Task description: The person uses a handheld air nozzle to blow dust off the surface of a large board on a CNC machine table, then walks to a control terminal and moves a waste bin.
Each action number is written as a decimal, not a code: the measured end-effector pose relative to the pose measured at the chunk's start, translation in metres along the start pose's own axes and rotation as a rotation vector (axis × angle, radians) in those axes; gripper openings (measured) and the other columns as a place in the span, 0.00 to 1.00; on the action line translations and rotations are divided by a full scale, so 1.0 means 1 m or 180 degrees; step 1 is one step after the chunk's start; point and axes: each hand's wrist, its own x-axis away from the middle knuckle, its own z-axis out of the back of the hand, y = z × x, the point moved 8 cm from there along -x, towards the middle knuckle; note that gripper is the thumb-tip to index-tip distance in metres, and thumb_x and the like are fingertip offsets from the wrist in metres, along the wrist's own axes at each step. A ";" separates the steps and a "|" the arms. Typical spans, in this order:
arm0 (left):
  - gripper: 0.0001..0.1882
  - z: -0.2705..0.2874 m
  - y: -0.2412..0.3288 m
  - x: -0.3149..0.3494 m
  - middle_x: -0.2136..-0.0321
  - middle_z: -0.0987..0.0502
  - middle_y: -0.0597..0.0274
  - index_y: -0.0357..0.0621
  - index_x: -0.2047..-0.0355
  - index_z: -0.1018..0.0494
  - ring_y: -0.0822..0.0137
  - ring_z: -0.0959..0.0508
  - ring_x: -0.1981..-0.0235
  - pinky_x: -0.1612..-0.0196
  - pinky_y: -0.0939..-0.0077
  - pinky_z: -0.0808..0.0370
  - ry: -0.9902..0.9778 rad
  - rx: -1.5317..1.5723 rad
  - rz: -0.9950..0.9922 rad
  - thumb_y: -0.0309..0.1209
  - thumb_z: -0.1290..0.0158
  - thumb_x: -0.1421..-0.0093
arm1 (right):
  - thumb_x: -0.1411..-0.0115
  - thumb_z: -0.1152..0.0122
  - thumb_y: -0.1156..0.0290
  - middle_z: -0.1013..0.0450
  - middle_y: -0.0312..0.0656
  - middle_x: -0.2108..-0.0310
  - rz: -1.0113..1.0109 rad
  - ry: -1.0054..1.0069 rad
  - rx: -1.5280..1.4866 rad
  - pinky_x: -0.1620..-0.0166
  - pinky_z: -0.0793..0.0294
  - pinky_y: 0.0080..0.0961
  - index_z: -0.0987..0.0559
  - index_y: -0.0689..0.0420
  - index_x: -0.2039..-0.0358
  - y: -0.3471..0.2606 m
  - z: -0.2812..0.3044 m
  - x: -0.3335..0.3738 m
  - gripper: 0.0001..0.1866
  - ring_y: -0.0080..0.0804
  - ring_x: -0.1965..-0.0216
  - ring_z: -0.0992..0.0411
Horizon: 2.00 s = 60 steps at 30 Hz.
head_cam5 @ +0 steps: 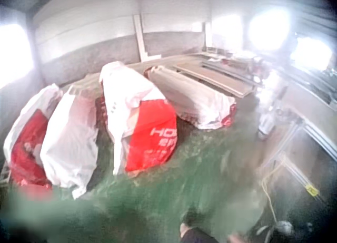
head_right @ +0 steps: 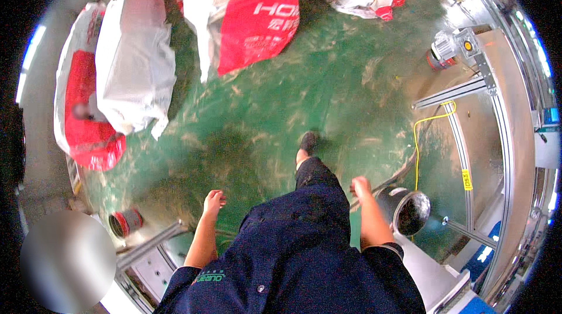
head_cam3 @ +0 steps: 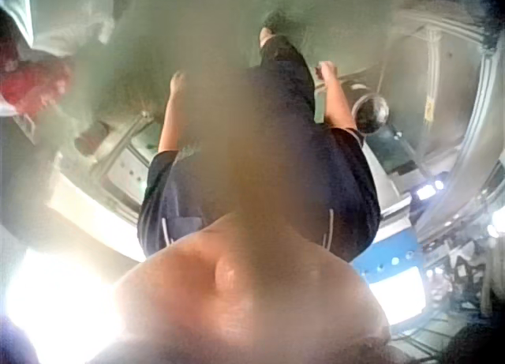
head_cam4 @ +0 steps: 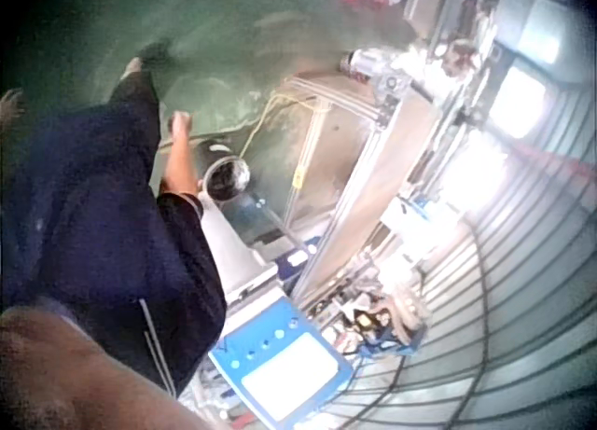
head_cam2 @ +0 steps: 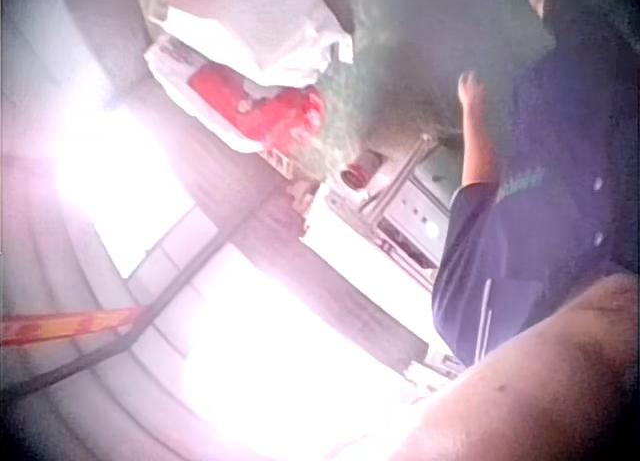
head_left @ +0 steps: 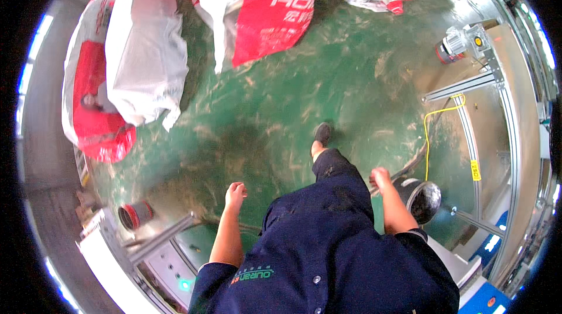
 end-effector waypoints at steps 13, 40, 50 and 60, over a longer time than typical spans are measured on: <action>0.09 -0.229 0.234 -0.181 0.68 0.23 0.60 0.47 0.68 0.26 0.60 0.24 0.64 0.63 0.68 0.27 -0.1738 -0.3278 -0.1442 0.33 0.49 0.50 | 0.43 0.49 0.66 0.26 0.40 0.72 0.0211 0.0043 -0.0649 0.74 0.29 0.25 0.27 0.56 0.63 -0.343 0.071 -0.164 0.10 0.28 0.74 0.28; 0.16 -1.056 0.973 -0.484 0.87 0.29 0.59 0.41 0.85 0.30 0.65 0.28 0.83 0.75 0.69 0.32 -0.2458 -0.3526 -0.1872 0.37 0.58 0.46 | 0.49 0.46 0.58 0.26 0.55 0.69 0.0264 0.1111 0.0290 0.66 0.30 0.44 0.22 0.61 0.71 -0.590 0.349 -0.634 0.18 0.46 0.68 0.26; 0.14 -1.206 0.923 -0.619 0.74 0.24 0.43 0.41 0.69 0.24 0.45 0.24 0.68 0.66 0.53 0.29 -0.2864 -0.5294 -0.1914 0.38 0.51 0.47 | 0.46 0.45 0.66 0.30 0.37 0.75 0.0883 0.1420 -0.2220 0.74 0.30 0.23 0.27 0.61 0.66 -0.937 0.737 -0.804 0.11 0.25 0.77 0.32; 0.15 -1.823 1.165 -0.525 0.66 0.23 0.46 0.40 0.63 0.25 0.51 0.23 0.61 0.59 0.59 0.27 -0.3827 -0.6515 -0.3408 0.33 0.56 0.45 | 0.49 0.48 0.65 0.31 0.44 0.83 -0.0526 0.2036 -0.0264 0.74 0.29 0.33 0.25 0.60 0.76 -0.833 0.853 -0.922 0.11 0.33 0.80 0.30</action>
